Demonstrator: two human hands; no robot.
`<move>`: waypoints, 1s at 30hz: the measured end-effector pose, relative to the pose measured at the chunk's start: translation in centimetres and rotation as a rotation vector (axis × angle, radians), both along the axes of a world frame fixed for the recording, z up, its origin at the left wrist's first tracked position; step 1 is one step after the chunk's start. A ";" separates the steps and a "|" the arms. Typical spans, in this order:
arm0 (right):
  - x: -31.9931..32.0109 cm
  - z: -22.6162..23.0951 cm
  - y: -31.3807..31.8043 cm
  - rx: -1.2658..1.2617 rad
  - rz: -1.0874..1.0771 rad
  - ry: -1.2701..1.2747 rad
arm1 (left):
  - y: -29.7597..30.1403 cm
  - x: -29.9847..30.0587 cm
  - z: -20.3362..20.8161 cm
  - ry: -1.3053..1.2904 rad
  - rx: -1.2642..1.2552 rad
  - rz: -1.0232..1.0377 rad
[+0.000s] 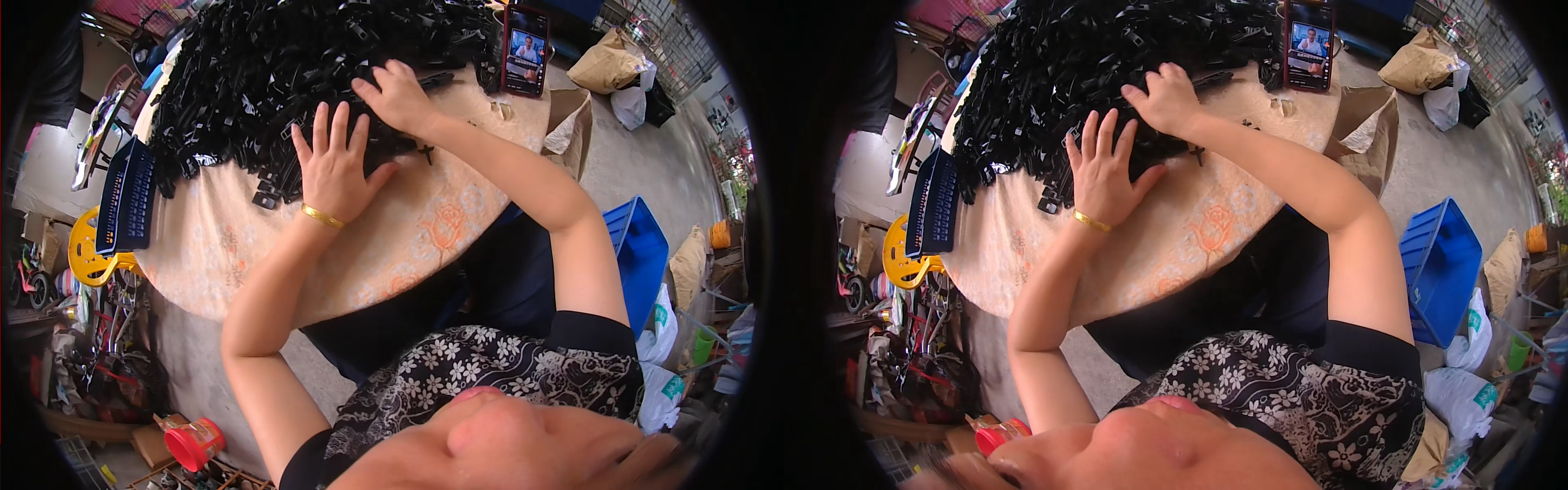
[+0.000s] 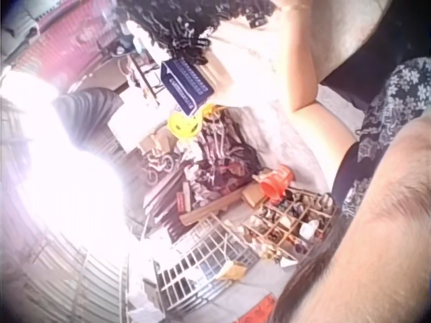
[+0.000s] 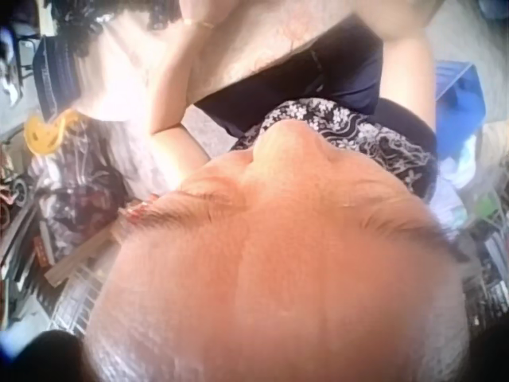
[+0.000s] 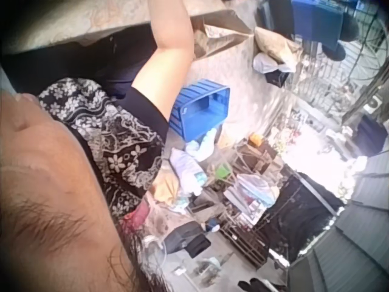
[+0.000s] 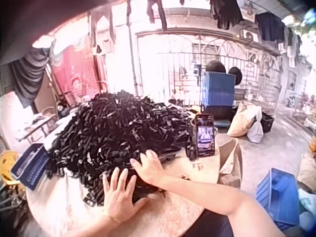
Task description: The person assembles plastic components by fitting smaller pieces into bases by hand and stacks the assembled parts on the table.
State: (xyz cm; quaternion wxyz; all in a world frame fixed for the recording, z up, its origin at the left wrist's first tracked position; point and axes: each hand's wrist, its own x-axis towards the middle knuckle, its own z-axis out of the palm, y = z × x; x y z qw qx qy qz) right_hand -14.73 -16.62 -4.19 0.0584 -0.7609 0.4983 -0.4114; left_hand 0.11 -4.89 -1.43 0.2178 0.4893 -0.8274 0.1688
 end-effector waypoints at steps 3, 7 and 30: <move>-0.3 4.3 2.4 0.254 0.227 0.004 | 0.4 0.8 0.0 -0.020 0.017 0.048; -5.5 5.0 -1.4 -0.449 0.017 0.051 | 0.7 0.9 0.5 -0.006 0.031 0.082; 1.2 -2.0 -1.9 -0.045 -0.166 -0.353 | -0.8 -0.4 0.1 -0.118 -0.037 -0.183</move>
